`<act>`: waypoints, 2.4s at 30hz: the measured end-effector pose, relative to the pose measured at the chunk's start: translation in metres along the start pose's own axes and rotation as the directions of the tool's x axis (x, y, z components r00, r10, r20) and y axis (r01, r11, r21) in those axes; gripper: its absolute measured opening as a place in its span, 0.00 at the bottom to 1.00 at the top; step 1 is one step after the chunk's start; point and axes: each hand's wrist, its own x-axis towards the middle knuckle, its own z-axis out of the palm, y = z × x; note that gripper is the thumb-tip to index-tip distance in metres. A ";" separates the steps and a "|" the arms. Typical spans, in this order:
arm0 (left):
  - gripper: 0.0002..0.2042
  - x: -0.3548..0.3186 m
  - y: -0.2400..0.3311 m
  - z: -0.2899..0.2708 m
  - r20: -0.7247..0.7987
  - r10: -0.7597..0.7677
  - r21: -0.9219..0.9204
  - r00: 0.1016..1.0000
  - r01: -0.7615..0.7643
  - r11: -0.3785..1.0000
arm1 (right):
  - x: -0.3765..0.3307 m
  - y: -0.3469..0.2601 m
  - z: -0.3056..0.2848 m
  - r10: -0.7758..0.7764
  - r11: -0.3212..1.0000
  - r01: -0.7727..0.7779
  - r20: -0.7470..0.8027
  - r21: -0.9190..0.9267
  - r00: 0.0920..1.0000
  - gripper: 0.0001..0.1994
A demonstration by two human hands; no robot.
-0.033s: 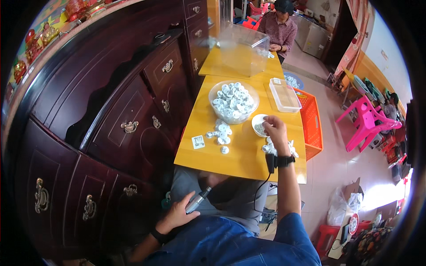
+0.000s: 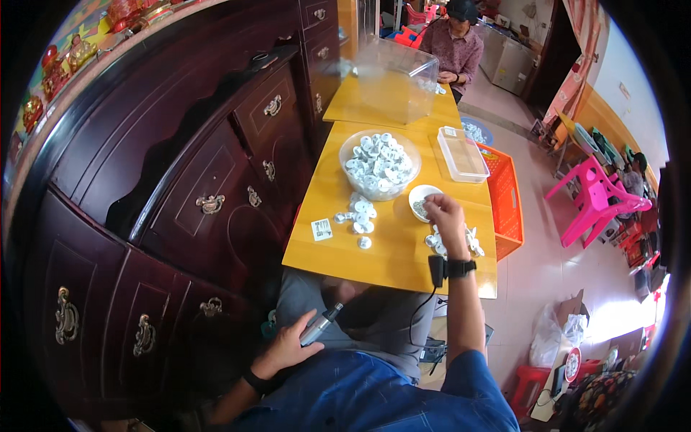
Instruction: The person picks up a screw from a bowl, places it into a white plastic component, and uses a power screwdriver to drive the screw into the part. This process is repeated with several more components throughout the video.
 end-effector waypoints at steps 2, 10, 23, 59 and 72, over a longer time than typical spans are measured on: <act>0.39 0.003 0.008 -0.005 0.007 0.027 -0.025 1.000 -0.027 0.999 | -0.030 0.006 0.005 0.043 0.982 -0.060 0.097 0.180 0.994 0.04; 0.37 0.016 0.021 -0.013 0.017 0.043 -0.287 0.999 -0.037 0.957 | -0.109 0.031 0.076 0.202 0.641 -0.465 0.450 0.611 0.870 0.02; 0.37 0.033 0.020 -0.013 0.046 0.017 -0.387 0.999 0.003 0.922 | -0.133 0.023 0.109 0.269 0.559 -0.585 0.538 0.588 0.799 0.02; 0.32 0.050 0.000 -0.024 0.015 0.030 -0.430 0.999 -0.021 0.902 | -0.092 0.022 0.111 -0.181 0.676 0.287 0.224 -0.678 0.958 0.15; 0.32 0.056 -0.001 -0.022 0.009 0.044 -0.348 0.999 -0.038 0.937 | -0.081 0.039 0.111 -0.193 0.750 0.286 0.216 -0.597 0.957 0.13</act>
